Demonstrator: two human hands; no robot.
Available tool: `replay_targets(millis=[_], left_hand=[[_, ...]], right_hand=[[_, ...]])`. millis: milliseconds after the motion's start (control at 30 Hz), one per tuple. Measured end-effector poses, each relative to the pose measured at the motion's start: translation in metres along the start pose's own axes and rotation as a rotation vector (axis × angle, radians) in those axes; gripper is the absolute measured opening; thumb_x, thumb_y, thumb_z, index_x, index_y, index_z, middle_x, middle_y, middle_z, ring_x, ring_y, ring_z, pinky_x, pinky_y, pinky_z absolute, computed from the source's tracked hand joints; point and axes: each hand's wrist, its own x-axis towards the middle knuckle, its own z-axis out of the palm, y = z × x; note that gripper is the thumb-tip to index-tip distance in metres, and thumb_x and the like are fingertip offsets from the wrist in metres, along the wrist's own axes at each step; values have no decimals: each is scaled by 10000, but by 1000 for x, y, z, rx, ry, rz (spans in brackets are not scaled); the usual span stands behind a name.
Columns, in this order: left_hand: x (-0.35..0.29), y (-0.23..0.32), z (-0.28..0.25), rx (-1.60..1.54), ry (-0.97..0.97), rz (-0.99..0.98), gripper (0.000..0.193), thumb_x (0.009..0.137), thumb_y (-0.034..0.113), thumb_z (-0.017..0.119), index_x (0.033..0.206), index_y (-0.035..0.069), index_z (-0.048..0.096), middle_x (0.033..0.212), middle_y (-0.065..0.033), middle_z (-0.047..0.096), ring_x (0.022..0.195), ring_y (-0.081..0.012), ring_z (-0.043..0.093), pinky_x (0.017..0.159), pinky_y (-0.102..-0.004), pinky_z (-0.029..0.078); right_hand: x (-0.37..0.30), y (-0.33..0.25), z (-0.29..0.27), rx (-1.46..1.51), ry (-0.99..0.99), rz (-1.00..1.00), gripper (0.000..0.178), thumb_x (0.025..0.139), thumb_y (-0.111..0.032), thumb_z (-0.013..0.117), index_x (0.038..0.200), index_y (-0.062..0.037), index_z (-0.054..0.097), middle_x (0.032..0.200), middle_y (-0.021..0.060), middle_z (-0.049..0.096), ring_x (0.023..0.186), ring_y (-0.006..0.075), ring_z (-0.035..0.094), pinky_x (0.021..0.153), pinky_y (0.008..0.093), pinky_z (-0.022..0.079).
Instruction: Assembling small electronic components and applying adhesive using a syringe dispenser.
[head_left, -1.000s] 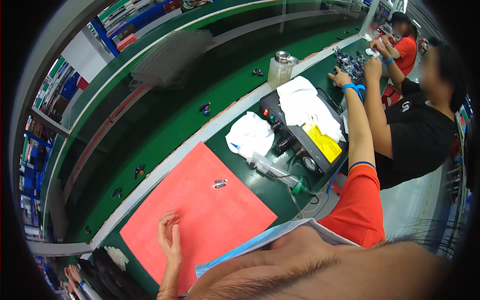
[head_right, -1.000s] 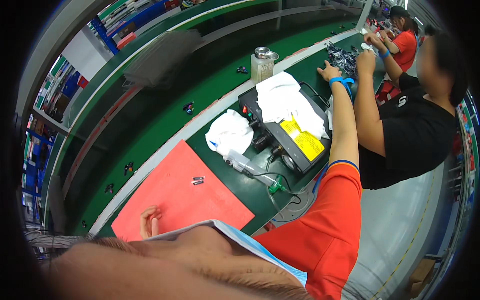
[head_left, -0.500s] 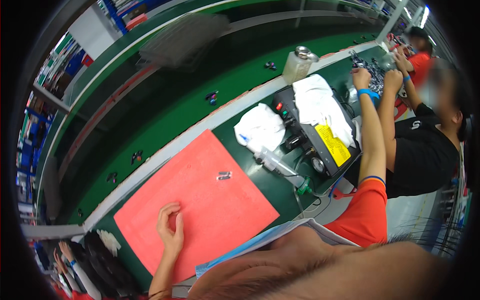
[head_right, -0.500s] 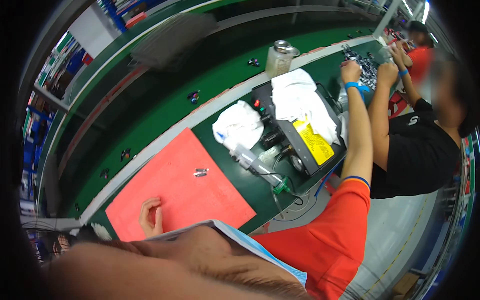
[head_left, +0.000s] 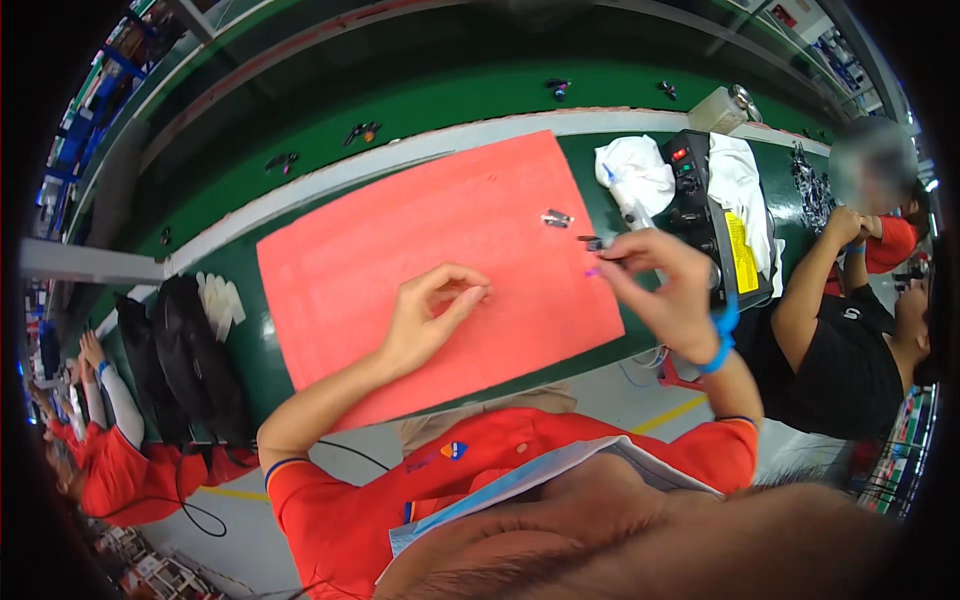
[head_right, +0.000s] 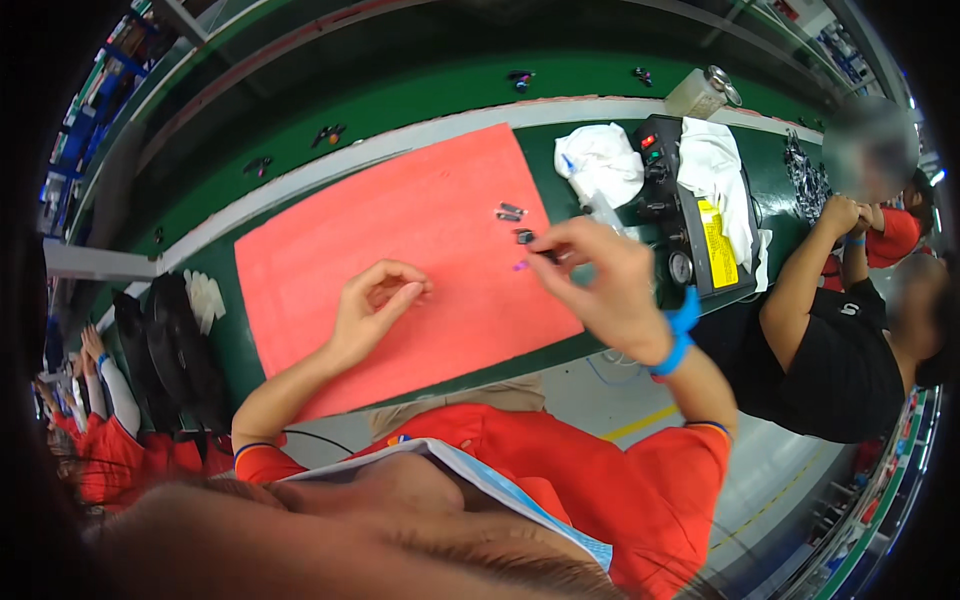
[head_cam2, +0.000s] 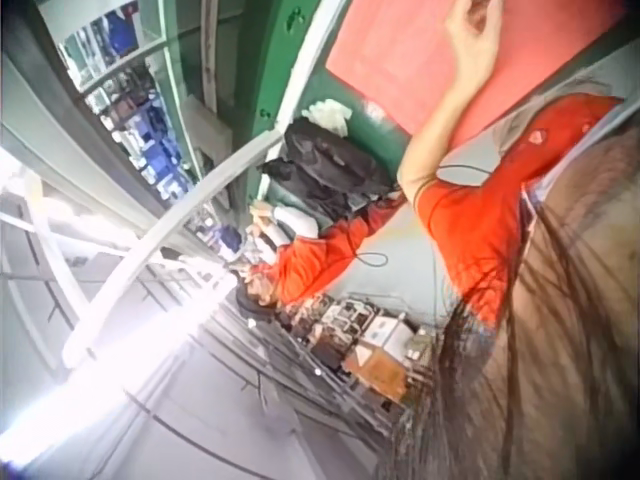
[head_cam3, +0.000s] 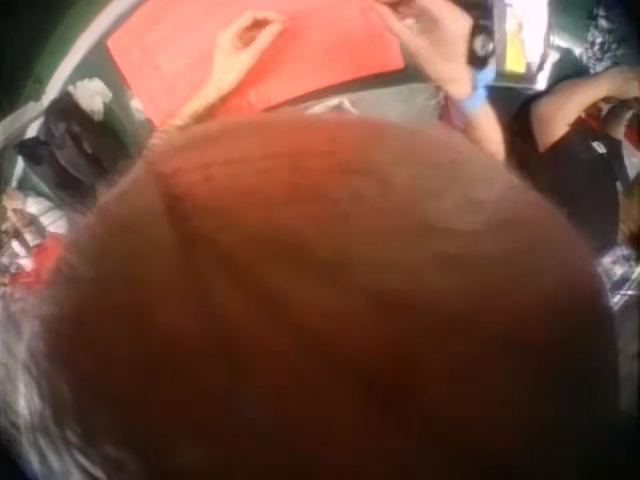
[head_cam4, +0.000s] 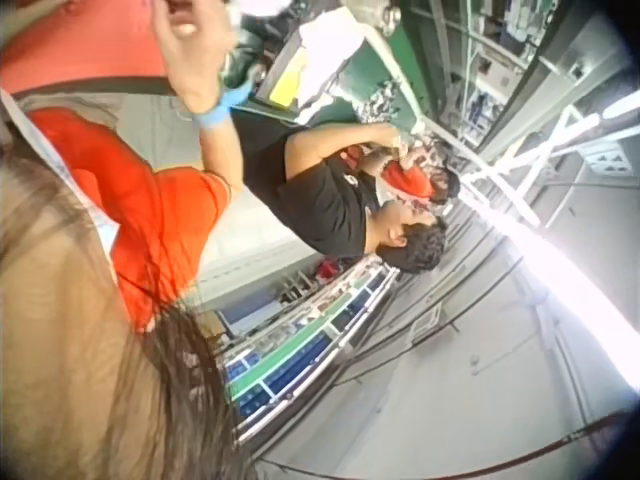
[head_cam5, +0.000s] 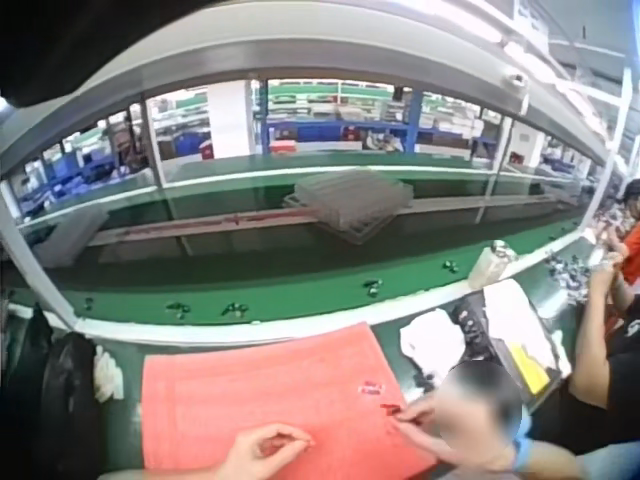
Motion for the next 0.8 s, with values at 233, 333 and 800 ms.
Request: replay_targets(millis=[233,333,800], left_hand=[[-1,1,-15,-469,-11,-194,195,805,32,511,976,-33,443,894,-127,545,803,-158,567,684,-255,484],[4,-1,-21,-449,154,-145,230,784,15,533,985,-34,434,927,-128,533,800,-148,563,686,-253,491],[7,-18,-30,64,200,-30,230,742,-16,567,950,-33,471,894,-96,552,765,-92,545,628,-195,469]], right_hand=[[3,16,121,-34,219,-189,168,666,68,601,821,13,564,790,85,579,708,148,584,596,217,481],[3,14,143,-17,119,-223,187,672,70,593,848,17,564,832,90,583,733,161,585,614,232,483],[11,45,60,-370,169,133,157,693,-51,628,845,-29,598,740,57,569,534,99,519,500,211,410]])
